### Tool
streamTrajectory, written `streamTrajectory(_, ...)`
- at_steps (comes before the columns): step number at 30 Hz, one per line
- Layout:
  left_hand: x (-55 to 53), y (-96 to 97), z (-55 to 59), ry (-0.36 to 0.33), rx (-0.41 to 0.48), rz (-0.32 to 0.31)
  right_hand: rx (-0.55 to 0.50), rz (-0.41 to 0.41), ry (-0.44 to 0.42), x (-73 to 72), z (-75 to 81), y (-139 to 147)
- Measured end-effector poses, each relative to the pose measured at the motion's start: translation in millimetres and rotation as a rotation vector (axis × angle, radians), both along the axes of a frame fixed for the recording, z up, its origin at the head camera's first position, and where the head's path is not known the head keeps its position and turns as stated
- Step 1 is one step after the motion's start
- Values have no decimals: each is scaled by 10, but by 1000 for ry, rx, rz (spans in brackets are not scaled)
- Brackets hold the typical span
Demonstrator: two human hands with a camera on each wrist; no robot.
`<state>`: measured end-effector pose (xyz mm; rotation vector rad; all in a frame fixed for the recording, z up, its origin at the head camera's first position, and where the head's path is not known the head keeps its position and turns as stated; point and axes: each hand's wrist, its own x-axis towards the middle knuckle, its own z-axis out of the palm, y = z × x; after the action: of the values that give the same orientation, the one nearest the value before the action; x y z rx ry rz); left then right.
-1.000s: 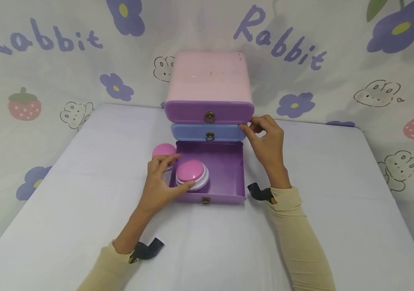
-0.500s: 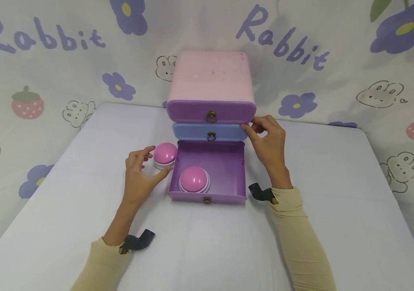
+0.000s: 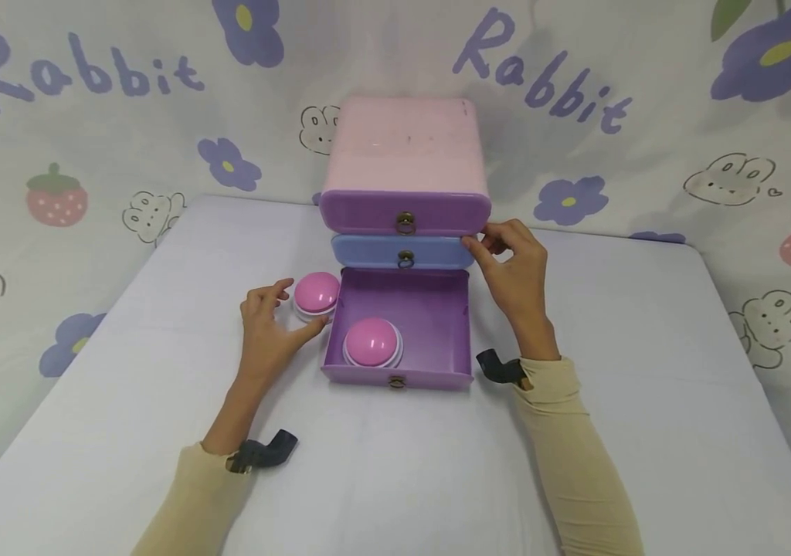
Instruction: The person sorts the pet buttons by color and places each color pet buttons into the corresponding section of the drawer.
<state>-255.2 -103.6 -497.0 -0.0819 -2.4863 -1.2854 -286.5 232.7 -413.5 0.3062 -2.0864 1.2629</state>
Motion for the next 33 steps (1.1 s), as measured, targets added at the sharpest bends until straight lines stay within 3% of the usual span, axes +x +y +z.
streamTrajectory(4, -60, 7, -19, -22, -18, -4, -11, 5, -1, 85, 111, -62)
streamTrajectory(19, -195, 12, -125, -14, -116, 24, -16, 20, -16, 115, 144, -87)
streamTrajectory(27, -140, 3, -87, -62, -48, 68, -18, 25, -16, 111, 126, -82)
streamTrajectory(33, -35, -23, 2, -9, 15, 83, -24, 17, -13, 108, 124, -89)
